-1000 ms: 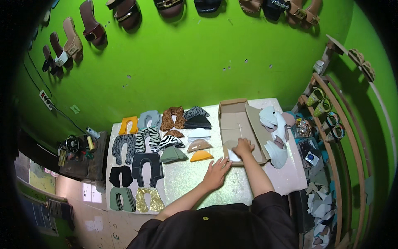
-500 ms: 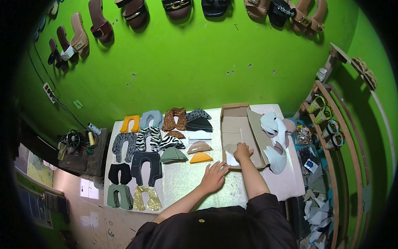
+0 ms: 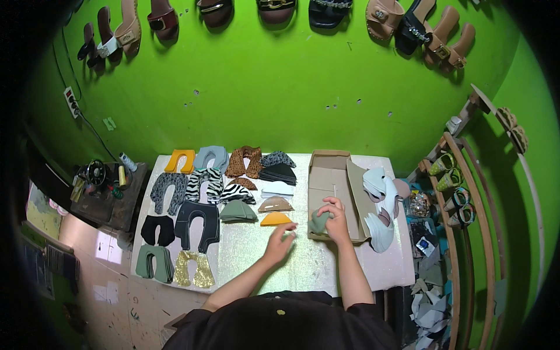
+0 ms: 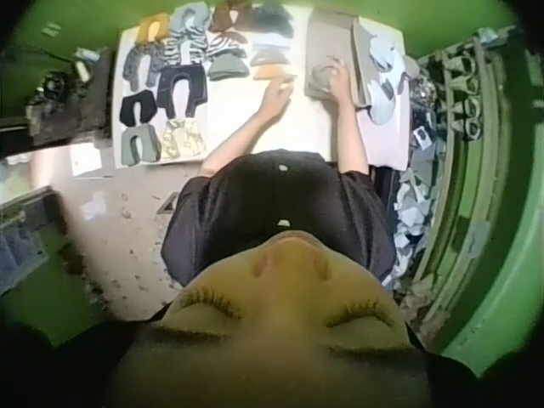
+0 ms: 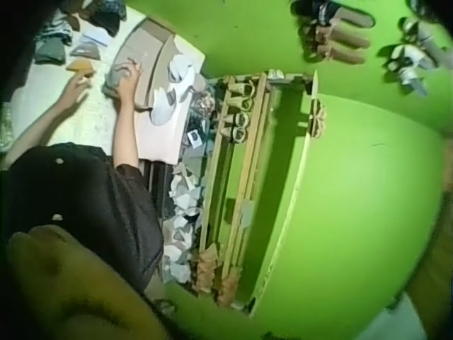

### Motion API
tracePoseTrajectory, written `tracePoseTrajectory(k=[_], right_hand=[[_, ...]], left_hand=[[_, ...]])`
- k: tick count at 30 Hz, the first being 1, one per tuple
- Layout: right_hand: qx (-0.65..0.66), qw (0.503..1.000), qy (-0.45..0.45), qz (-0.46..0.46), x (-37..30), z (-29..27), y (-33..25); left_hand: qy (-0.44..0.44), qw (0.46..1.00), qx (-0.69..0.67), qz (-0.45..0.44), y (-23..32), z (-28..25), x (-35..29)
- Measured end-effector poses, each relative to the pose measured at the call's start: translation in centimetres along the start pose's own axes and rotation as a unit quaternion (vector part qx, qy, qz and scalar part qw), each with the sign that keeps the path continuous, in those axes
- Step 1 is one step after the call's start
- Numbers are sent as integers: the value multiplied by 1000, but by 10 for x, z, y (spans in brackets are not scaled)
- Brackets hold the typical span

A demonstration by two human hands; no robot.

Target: The recorder is shown organizing and inspecting various cut pieces of shoe material on a table, placing some into a cardboard box.

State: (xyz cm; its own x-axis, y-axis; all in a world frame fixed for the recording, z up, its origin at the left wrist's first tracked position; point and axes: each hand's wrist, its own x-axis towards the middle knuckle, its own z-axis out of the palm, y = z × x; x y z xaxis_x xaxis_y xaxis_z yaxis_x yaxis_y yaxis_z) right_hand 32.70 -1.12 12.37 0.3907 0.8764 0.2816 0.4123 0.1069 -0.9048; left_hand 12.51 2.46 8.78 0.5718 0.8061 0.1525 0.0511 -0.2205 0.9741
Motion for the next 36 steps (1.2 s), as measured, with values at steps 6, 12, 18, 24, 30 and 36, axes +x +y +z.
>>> tracePoseTrajectory(k=[6,12,18,24,30,36], right_hand=[[35,986,-164,-12,-30,27,-55],[249,933,-217,144,-46,64,-60],[207,907,-332,155,-79,107,-56],[175,914,-307,200,-58,134,-58],[107,943,-287,132,-7,179,-45],[-100,967,-234,-32,30,227,-38]], left_hand=[[-140,984,-109,-3,47,-35,-1],[-65,988,-88,-108,45,-62,-26],[179,923,-316,-130,22,-71,-52],[298,890,-326,-114,-3,-80,-65],[334,912,-217,-102,-31,-133,-52],[326,932,-104,-118,-61,-185,-21]])
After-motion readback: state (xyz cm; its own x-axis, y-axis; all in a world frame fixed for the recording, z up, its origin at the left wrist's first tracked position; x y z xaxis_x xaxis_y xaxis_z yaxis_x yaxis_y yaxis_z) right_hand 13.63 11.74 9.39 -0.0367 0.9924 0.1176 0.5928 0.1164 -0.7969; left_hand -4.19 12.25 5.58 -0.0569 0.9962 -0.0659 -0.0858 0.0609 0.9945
